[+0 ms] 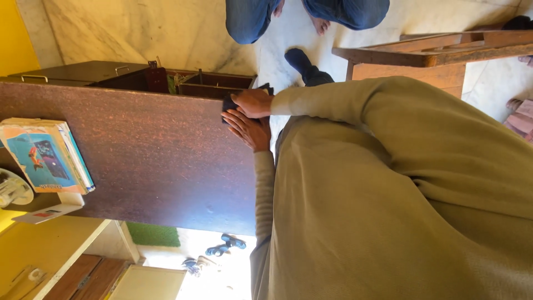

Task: Folding a small black piece of cloth on a wooden table.

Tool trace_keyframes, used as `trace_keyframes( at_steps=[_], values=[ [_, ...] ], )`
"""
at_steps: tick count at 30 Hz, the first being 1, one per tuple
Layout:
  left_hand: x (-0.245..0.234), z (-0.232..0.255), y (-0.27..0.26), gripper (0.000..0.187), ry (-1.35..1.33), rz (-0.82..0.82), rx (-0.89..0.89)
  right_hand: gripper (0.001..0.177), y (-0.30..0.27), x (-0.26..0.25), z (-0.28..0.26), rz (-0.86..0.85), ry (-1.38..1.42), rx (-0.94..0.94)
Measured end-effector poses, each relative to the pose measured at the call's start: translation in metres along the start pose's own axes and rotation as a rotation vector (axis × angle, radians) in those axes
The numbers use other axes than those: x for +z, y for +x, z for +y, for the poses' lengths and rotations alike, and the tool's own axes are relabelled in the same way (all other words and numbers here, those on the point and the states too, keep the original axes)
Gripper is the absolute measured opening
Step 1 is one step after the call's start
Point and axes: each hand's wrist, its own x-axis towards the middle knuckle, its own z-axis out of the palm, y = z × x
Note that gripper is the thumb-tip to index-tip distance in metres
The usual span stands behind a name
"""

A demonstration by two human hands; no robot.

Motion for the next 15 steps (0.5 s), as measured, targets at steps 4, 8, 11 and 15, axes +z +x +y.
trace_keyframes(
  at_steps=[4, 8, 11, 15],
  values=[
    [-0.014, 0.021, -0.021, 0.098, -0.078, -0.023, 0.005, 0.034, -0.015, 0.007, 0.008, -0.022, 0.019, -0.008],
    [0.000, 0.000, 0.006, 0.101, 0.003, 0.021, 0.087, 0.022, 0.022, 0.029, 0.024, 0.039, 0.063, 0.001],
    [0.005, -0.010, 0.011, 0.096, 0.054, -0.014, 0.011, 0.019, 0.022, 0.034, 0.027, 0.060, 0.118, -0.014],
    [0.015, 0.002, -0.010, 0.096, 0.123, 0.077, 0.038, 0.022, -0.005, 0.013, 0.025, 0.059, 0.133, -0.125]
  ],
)
